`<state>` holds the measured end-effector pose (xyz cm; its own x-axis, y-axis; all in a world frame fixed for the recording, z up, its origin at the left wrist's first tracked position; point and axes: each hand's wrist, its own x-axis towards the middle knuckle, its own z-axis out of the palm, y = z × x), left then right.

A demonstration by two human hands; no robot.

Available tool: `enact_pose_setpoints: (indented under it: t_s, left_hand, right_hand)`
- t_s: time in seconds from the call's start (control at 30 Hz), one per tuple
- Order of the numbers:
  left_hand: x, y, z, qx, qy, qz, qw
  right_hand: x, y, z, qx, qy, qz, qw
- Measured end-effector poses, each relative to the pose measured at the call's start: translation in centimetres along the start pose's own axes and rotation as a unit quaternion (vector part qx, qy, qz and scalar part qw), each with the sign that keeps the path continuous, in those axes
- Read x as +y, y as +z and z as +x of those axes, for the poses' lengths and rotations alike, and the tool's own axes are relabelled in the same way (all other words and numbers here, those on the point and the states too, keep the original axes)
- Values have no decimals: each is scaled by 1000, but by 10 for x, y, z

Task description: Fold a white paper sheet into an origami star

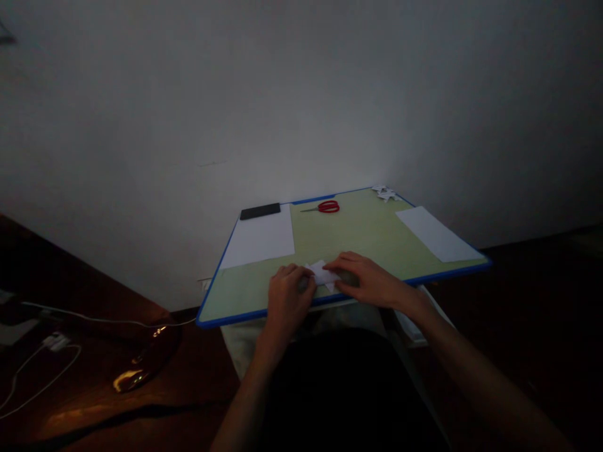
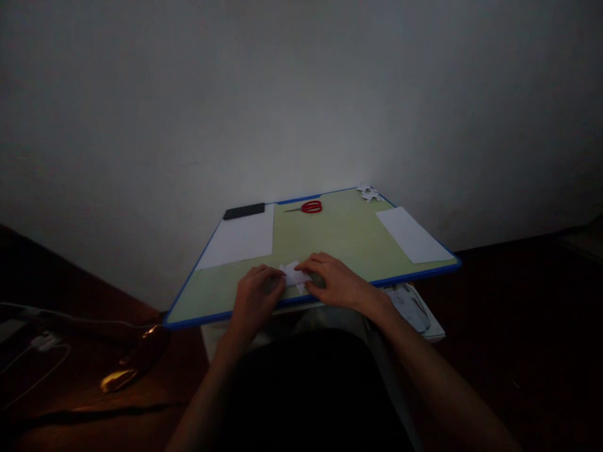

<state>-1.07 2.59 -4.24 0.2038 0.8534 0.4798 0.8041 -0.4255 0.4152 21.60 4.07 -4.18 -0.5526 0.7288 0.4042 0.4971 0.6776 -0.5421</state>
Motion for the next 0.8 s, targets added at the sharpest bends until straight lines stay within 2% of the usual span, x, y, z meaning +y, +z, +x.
enact_pose_setpoints:
  t_s: [0.23,0.33,0.6,0.8]
  left_hand:
    - [-3,0,-2,-3,3,-13,1000]
    - [-4,0,-2,-2,-2,-12,1000]
    - [-4,6,-6,32,15,2,999]
    - [-3,9,-5,35,9,34,999]
  right_hand:
    - [-7,-11,20,-109,-37,-110,987]
    - [-7,-19,27,-147,-50,-110,982]
    - [4,-19,19,-121,-81,-114,983]
    - [10,-15,19,-90,-75,-62,991]
